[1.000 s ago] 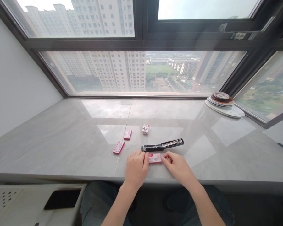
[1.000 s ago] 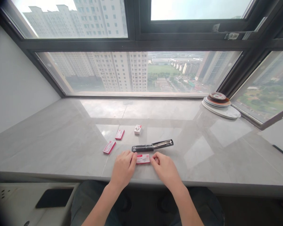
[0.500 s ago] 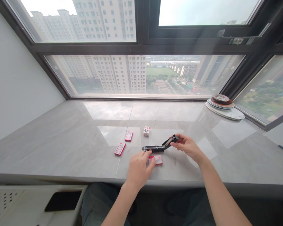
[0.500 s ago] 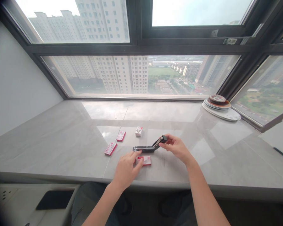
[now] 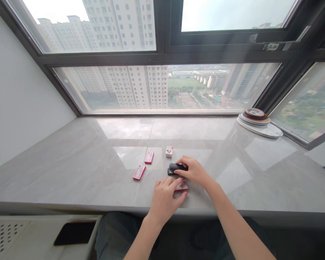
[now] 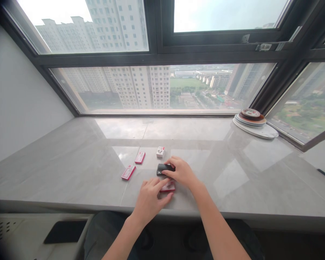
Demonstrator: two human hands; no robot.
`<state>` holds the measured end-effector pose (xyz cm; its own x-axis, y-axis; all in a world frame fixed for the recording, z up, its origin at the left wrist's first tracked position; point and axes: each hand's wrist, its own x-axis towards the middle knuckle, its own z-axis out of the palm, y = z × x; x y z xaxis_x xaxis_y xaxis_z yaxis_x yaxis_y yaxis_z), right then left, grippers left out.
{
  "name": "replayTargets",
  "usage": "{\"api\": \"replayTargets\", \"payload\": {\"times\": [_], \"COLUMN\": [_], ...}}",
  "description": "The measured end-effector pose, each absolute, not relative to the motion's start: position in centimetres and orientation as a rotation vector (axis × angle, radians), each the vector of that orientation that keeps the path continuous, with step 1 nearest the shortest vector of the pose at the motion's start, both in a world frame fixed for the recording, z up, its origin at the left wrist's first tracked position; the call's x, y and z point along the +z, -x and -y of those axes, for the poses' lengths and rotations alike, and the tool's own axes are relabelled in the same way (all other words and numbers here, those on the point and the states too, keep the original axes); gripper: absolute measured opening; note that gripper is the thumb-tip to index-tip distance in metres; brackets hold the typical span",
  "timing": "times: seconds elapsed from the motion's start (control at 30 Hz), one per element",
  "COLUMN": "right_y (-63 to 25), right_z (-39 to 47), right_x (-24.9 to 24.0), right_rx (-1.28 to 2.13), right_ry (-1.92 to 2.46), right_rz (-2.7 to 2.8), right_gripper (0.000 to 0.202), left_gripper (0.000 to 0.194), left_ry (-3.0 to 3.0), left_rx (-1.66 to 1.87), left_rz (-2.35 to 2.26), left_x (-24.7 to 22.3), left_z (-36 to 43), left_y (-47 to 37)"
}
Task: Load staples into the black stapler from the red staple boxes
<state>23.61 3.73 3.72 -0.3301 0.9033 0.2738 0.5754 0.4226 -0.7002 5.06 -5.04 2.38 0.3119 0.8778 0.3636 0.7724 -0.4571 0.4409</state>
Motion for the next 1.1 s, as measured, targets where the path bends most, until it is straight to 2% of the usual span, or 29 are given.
{"api": "replayTargets", "payload": {"times": [0.1, 0.23, 0.37, 0.53, 0.6, 0.77, 1.1], "right_y": [-24.4, -25.5, -26.1, -25.9, -25.9, -25.8, -25.5], "right_z": [-3.3, -2.4, -1.6, -1.5, -1.5, -1.4, -1.2], "right_x": [2.8, 1.8, 1.6, 1.8, 1.8, 1.7, 0.9], "right_rx": [0.550, 0.420, 0.363, 0.347, 0.344, 0.348, 0.470], "right_ry": [1.335, 1.422, 1.497, 1.525, 1.520, 1.518, 1.656], "right_rz": [1.932, 1.796, 1.737, 1.724, 1.721, 1.695, 1.613], "right_gripper": [0.024, 0.028, 0.034, 0.040, 0.039, 0.036, 0.042], "left_gripper": [0.024, 0.010, 0.009, 0.014, 0.023, 0.071, 0.080], "left_ry": [-2.443, -2.307, -2.169, -2.129, -2.072, -1.976, -2.079], "left_rx": [0.850, 0.899, 0.967, 1.018, 1.008, 1.003, 1.006], "left_rz": [-1.532, -1.885, -2.116, -1.895, -1.836, -1.899, -1.752], "left_x": [1.8, 2.0, 2.5, 1.7, 1.2, 0.5, -0.2], "left_z": [5.0, 3.5, 1.0, -0.9, -1.2, -1.7, -4.8], "left_y": [-5.2, -2.9, 1.9, 5.5, 5.4, 3.3, -1.3]}}
